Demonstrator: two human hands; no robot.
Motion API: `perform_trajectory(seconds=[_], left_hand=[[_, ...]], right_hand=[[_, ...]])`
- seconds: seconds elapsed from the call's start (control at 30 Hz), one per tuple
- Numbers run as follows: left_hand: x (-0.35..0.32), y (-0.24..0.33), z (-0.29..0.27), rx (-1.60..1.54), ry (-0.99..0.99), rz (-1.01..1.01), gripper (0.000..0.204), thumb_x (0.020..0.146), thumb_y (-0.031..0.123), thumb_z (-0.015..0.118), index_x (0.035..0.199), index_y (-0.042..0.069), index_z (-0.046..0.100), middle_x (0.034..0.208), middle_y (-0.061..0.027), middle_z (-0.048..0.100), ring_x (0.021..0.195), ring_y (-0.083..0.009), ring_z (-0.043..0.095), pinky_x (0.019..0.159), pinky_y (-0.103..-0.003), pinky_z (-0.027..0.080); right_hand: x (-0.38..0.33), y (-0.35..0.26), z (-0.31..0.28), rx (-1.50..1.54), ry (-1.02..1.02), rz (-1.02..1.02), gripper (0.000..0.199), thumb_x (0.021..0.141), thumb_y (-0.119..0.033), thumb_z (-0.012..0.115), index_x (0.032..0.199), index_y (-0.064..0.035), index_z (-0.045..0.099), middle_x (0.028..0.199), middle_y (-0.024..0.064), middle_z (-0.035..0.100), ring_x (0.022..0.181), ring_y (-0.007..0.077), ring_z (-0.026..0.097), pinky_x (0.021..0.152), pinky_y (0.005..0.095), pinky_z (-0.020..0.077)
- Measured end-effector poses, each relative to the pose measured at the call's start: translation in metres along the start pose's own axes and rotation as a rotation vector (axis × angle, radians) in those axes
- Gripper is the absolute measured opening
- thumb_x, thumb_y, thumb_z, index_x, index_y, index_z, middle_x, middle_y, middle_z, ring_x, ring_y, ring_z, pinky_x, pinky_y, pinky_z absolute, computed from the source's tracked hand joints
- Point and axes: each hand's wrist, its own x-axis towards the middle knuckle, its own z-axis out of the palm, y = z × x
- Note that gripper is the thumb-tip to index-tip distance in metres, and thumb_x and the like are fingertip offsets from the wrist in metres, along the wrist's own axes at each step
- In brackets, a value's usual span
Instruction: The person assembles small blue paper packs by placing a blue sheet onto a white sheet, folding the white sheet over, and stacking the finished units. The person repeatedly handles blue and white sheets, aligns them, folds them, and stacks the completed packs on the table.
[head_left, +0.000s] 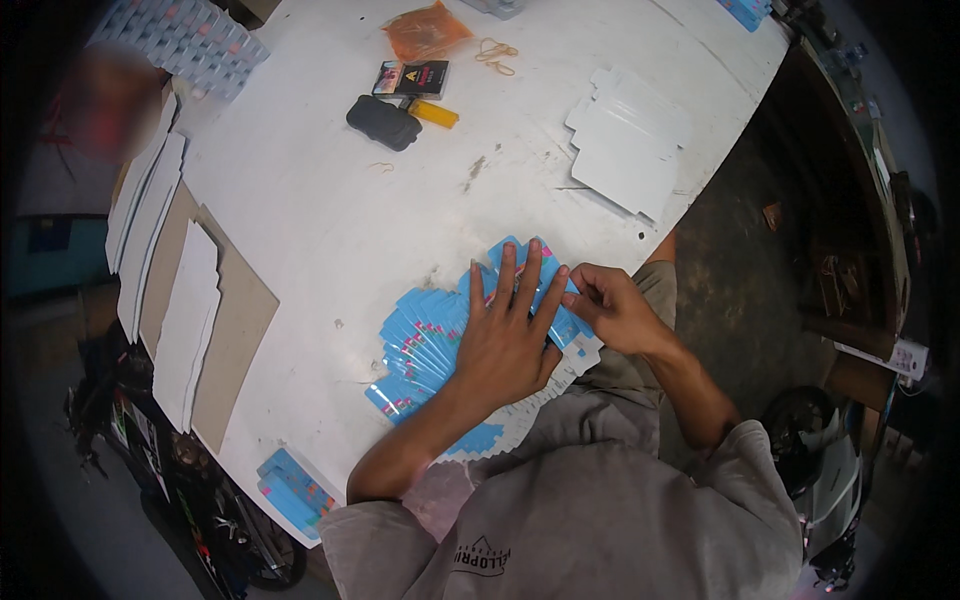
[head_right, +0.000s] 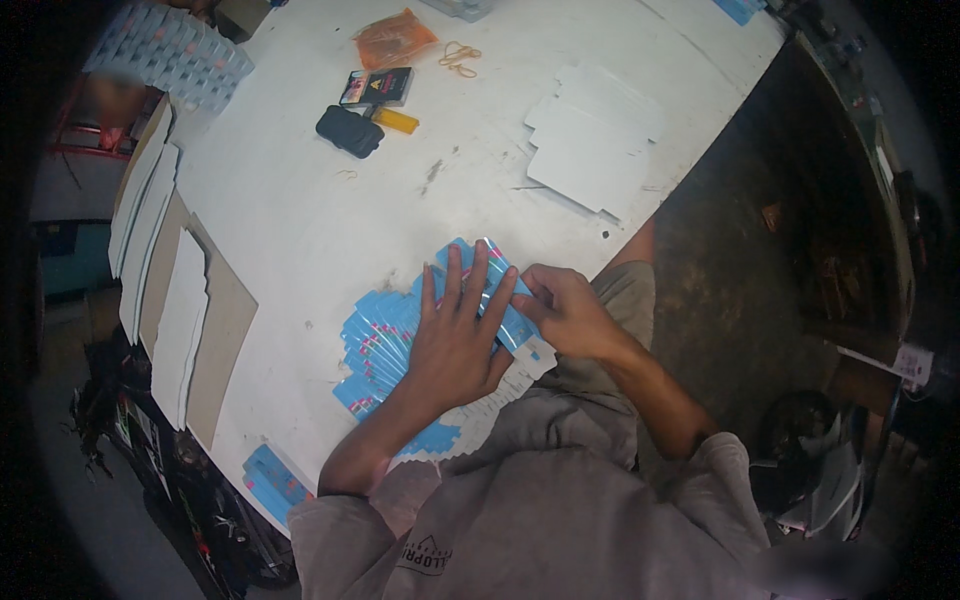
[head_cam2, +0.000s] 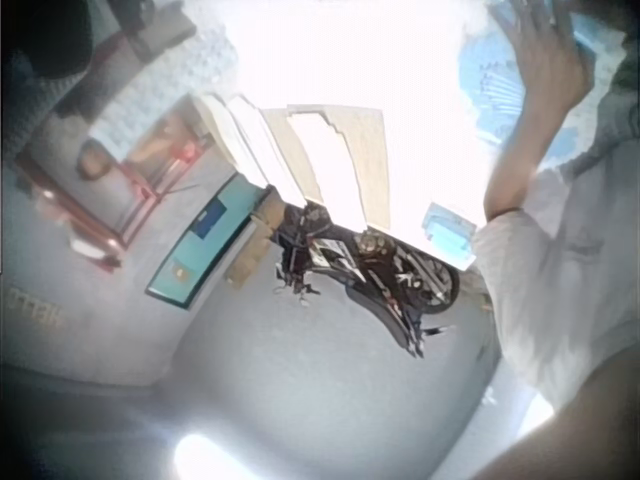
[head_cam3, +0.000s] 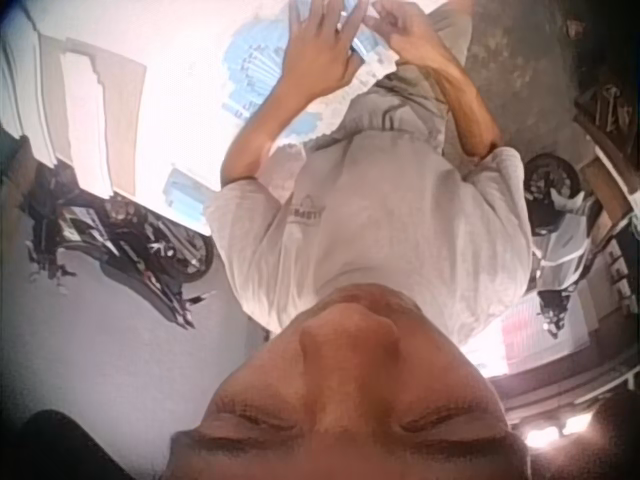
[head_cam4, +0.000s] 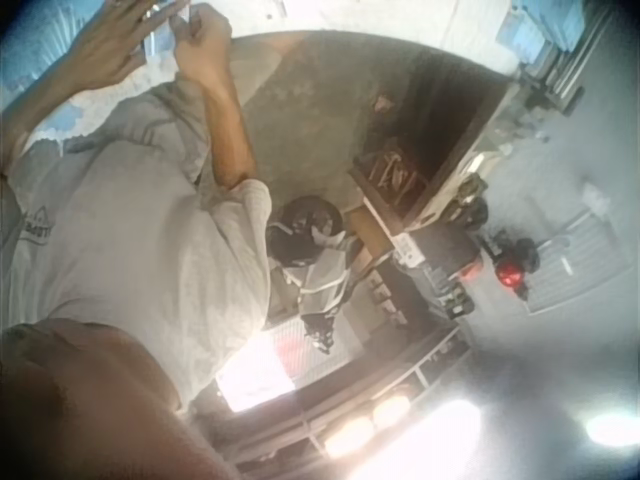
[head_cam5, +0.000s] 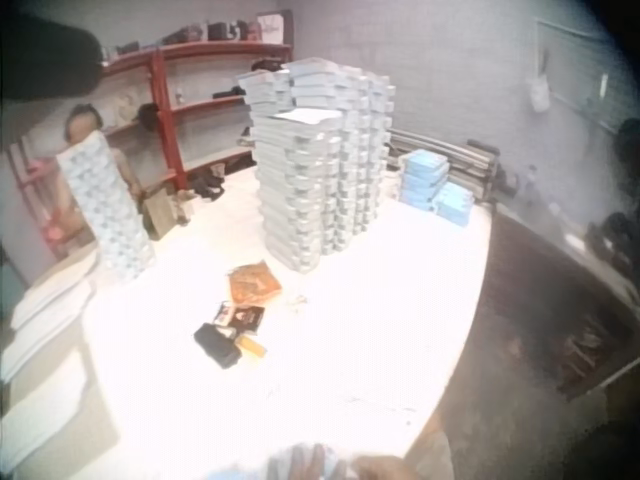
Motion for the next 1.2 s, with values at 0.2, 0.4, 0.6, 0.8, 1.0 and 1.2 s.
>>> perform_trajectory(seconds=[0.2,0.4,0.6,0.8,1.0,1.2], left_hand=[[-0.002,0.002,-0.011,-0.104,0.004,0.009,0.092,0.094,0.047,0.067,0.158,-0.009,0.031,0.169,-0.0356,0.015,0.156,-0.0597,0.011,0.118,-0.079,0.009],[-0.004,-0.007,0.003,-0.111,-0.023,0.011,0.084,0.102,0.047,0.059,0.156,-0.013,0.034,0.164,-0.0362,0.029,0.156,-0.048,0.024,0.126,-0.062,0.017],[0.001,-0.004,-0.006,-0.059,-0.041,0.004,0.068,0.103,0.039,0.058,0.149,-0.01,0.048,0.16,-0.0309,0.041,0.153,-0.0435,0.034,0.127,-0.053,0.024],[0.002,-0.006,0.005,-0.076,-0.006,-0.028,0.055,0.102,0.035,0.058,0.139,-0.004,0.063,0.156,-0.0252,0.051,0.151,-0.0428,0.039,0.126,-0.055,0.025],[0.001,-0.004,-0.003,0.0,0.016,-0.005,0.048,0.102,0.027,0.058,0.14,-0.002,0.063,0.154,-0.0251,0.052,0.149,-0.0426,0.043,0.122,-0.059,0.03],[0.002,0.0,-0.002,0.005,0.033,-0.026,0.062,0.101,0.026,0.059,0.152,-0.006,0.046,0.161,-0.0287,0.041,0.154,-0.0436,0.033,0.126,-0.062,0.02]], right_hand=[[0.012,-0.005,-0.004,-0.212,-0.068,-0.136,0.015,0.093,-0.009,0.073,0.096,0.0051,0.068,0.075,0.0183,0.064,0.067,0.0237,0.06,0.064,0.0397,0.0469],[0.003,-0.016,0.015,-0.492,0.164,-0.325,0.015,0.089,-0.007,0.073,0.099,0.004,0.071,0.087,0.0214,0.07,0.08,0.04,0.065,0.074,0.0455,0.054],[-0.03,0.025,0.012,-0.63,0.208,-0.618,0.034,0.088,-0.014,0.077,0.119,-0.0003,0.071,0.098,0.0158,0.069,0.099,0.0352,0.064,0.087,0.048,0.0521],[0.042,0.008,-0.063,-0.765,0.629,-0.586,0.041,0.09,-0.013,0.076,0.129,-0.0009,0.067,0.103,0.0149,0.068,0.101,0.0345,0.064,0.088,0.0435,0.0536],[0.026,0.02,-0.022,-0.681,0.466,-0.706,0.04,0.093,-0.014,0.073,0.131,-0.001,0.066,0.107,0.0166,0.07,0.096,0.0356,0.069,0.079,0.0443,0.0561],[0.012,0.001,-0.001,-0.527,0.424,-0.598,0.026,0.095,-0.005,0.065,0.121,0.0027,0.067,0.098,0.0277,0.07,0.088,0.044,0.072,0.075,0.0514,0.0551]])
